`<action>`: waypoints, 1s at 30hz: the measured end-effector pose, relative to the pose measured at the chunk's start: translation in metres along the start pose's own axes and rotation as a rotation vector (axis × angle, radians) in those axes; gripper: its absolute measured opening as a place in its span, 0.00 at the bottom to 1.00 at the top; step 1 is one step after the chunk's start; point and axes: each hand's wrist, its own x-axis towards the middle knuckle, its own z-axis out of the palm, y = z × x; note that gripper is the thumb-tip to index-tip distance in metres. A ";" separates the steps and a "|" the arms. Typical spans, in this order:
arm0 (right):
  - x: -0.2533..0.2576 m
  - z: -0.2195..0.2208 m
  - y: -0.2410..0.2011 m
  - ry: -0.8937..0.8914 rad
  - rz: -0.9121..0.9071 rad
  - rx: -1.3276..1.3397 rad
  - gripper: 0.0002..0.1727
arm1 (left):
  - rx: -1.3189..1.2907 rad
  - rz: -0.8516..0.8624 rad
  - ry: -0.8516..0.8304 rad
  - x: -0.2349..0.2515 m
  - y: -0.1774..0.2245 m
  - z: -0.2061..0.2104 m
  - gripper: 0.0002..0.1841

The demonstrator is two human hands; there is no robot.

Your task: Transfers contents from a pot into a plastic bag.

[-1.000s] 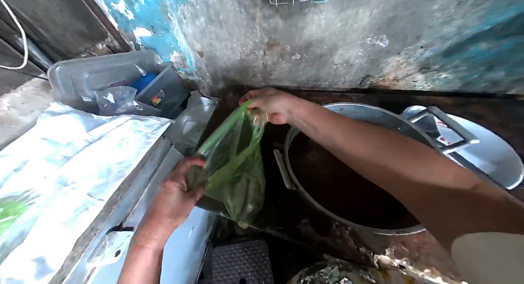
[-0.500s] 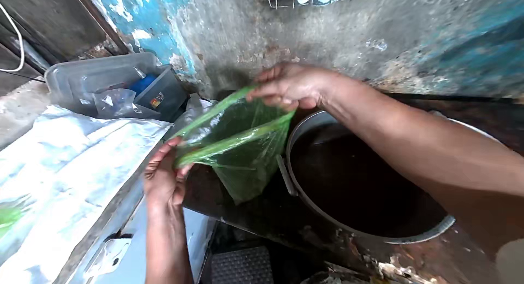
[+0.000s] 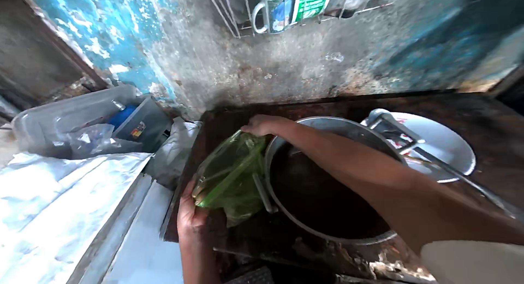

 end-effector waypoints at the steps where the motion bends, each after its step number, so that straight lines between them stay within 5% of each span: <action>1: -0.017 -0.013 -0.004 0.022 -0.082 -0.122 0.31 | 0.033 -0.018 -0.042 0.000 0.001 -0.002 0.25; 5: -0.161 -0.063 0.017 0.169 -0.144 -0.194 0.32 | 0.119 0.008 -0.177 -0.004 0.000 -0.011 0.25; 9: -0.264 -0.054 0.134 -0.111 0.445 -0.257 0.46 | 0.277 0.103 -0.204 -0.007 -0.001 -0.009 0.23; 11: -0.275 -0.028 0.176 -0.249 0.693 0.044 0.47 | 0.411 0.130 -0.232 -0.011 -0.001 -0.011 0.20; 15: -0.264 0.038 0.183 -0.136 0.746 0.798 0.45 | 0.692 0.133 -0.275 -0.021 -0.004 -0.003 0.22; 18: -0.249 0.053 0.170 -0.016 0.785 1.087 0.20 | 0.709 0.133 -0.252 -0.020 -0.004 0.002 0.22; 24: -0.269 0.079 0.165 0.339 0.801 1.327 0.07 | 0.577 0.175 -0.177 -0.014 0.009 -0.003 0.20; 30: -0.268 0.081 0.175 0.421 0.742 1.319 0.07 | 0.663 0.194 -0.120 -0.011 0.009 -0.010 0.21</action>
